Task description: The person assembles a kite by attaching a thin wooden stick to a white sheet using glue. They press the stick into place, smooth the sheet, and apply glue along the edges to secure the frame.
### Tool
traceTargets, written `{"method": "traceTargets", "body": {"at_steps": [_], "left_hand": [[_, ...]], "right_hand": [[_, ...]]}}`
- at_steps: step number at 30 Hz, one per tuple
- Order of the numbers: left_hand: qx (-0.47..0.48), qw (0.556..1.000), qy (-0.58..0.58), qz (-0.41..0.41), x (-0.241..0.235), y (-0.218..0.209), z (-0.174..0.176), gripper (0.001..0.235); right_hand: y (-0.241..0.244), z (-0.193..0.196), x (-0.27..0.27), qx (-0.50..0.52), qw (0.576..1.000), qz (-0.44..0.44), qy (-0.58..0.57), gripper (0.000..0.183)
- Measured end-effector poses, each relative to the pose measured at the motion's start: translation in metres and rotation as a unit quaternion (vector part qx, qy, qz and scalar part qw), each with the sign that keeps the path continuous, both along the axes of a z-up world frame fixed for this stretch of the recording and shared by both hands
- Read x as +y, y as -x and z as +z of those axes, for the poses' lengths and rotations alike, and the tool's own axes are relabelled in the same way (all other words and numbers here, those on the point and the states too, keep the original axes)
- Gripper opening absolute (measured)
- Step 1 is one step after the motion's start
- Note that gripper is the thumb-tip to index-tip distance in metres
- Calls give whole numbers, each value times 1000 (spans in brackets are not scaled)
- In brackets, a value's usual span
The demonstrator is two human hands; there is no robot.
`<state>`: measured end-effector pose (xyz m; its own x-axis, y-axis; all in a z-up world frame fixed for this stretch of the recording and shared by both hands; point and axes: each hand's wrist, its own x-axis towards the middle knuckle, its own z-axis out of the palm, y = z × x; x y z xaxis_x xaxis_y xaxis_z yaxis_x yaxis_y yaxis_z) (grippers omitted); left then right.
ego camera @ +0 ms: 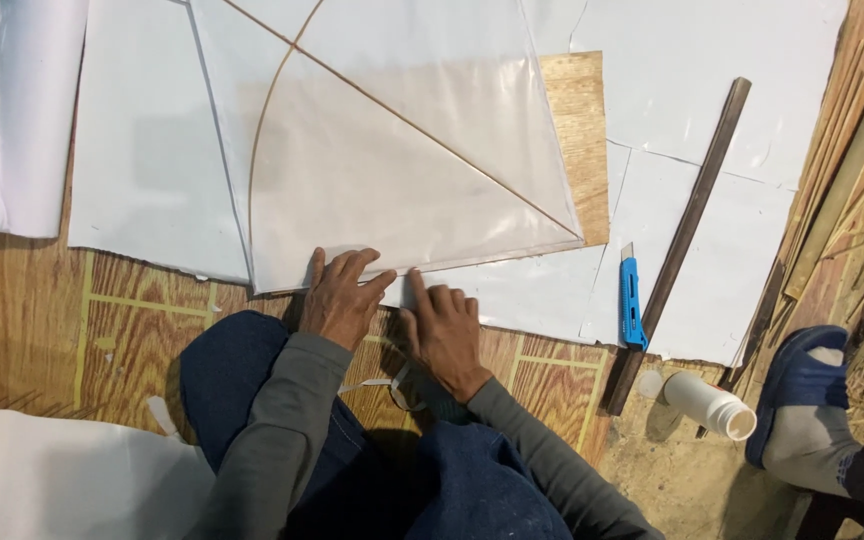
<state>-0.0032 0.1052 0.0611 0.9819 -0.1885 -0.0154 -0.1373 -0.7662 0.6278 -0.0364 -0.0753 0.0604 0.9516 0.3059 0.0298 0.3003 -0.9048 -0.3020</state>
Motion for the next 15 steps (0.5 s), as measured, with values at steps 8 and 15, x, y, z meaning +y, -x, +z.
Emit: {"method": "traceTargets", "body": {"at_steps": [8, 15], "left_hand": [[-37, 999, -26, -11, 4, 4, -22, 29], [-52, 999, -1, 2, 3, 3, -28, 34]], "right_hand": [[-6, -21, -75, -46, 995, -76, 46, 52], [-7, -12, -74, -48, 987, -156, 3, 50]]}}
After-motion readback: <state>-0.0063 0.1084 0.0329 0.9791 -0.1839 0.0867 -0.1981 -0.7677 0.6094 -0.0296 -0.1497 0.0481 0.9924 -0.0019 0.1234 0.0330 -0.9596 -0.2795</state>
